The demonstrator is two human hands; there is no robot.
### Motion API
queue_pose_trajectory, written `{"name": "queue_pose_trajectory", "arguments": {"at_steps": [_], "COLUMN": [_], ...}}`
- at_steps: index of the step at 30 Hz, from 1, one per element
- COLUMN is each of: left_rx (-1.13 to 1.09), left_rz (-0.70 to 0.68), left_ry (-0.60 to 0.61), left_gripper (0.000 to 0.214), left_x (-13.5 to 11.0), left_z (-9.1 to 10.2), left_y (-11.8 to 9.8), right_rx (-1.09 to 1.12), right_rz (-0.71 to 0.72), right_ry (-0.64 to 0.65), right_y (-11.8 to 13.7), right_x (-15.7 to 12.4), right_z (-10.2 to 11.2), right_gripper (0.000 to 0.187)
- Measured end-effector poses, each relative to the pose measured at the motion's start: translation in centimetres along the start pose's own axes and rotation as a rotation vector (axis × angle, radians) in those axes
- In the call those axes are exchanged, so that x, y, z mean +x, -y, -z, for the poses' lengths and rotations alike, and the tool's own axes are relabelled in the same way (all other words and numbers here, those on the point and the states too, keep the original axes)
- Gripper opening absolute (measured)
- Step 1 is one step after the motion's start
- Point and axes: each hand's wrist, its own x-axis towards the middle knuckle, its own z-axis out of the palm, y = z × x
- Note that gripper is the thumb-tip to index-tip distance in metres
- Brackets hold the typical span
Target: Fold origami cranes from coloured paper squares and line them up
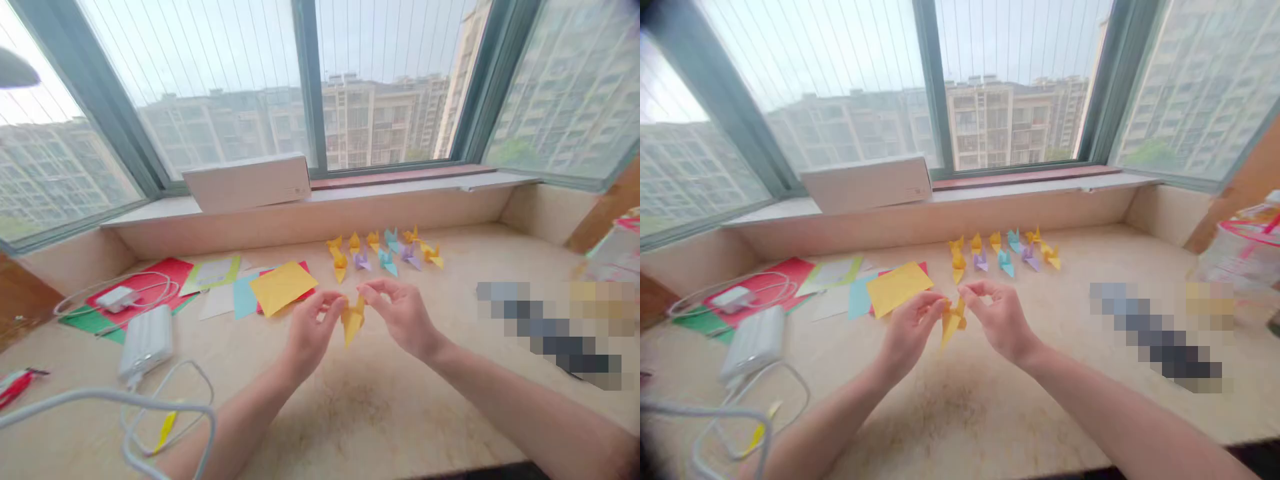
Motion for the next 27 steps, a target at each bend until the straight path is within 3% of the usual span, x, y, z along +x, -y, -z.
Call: {"name": "queue_pose_trajectory", "arguments": {"at_steps": [2, 5, 12, 19, 23, 27], "left_rx": [-0.064, -0.094, -0.165, -0.365, -0.438, -0.463], "left_rz": [0.014, 0.066, 0.211, 0.215, 0.214, 0.198], "left_ry": [-0.062, -0.050, 0.297, 0.224, 0.257, 0.320], "left_gripper": [0.030, 0.034, 0.047, 0.034, 0.031, 0.031], "left_x": [0.0, 0.1, -0.2, 0.1, 0.3, 0.0], "left_z": [0.2, 0.3, -0.3, -0.1, 0.2, 0.1], "left_y": [-0.3, -0.6, -0.8, -0.7, -0.8, -1.1], "right_rx": [0.056, 0.111, 0.130, 0.102, 0.104, 0.328], "right_rz": [-0.003, -0.010, 0.000, 0.054, -0.093, -0.293], "right_ry": [-0.071, -0.141, -0.142, -0.005, 0.116, 0.287], "right_y": [-0.3, -0.6, -0.3, 0.4, -0.3, -0.8], "right_x": [0.6, 1.2, 0.8, 0.5, 1.0, 1.1], "right_z": [0.2, 0.4, 0.2, 0.1, 0.1, 0.0], "right_gripper": [0.026, 0.027, 0.025, 0.035, 0.045, 0.048]}}
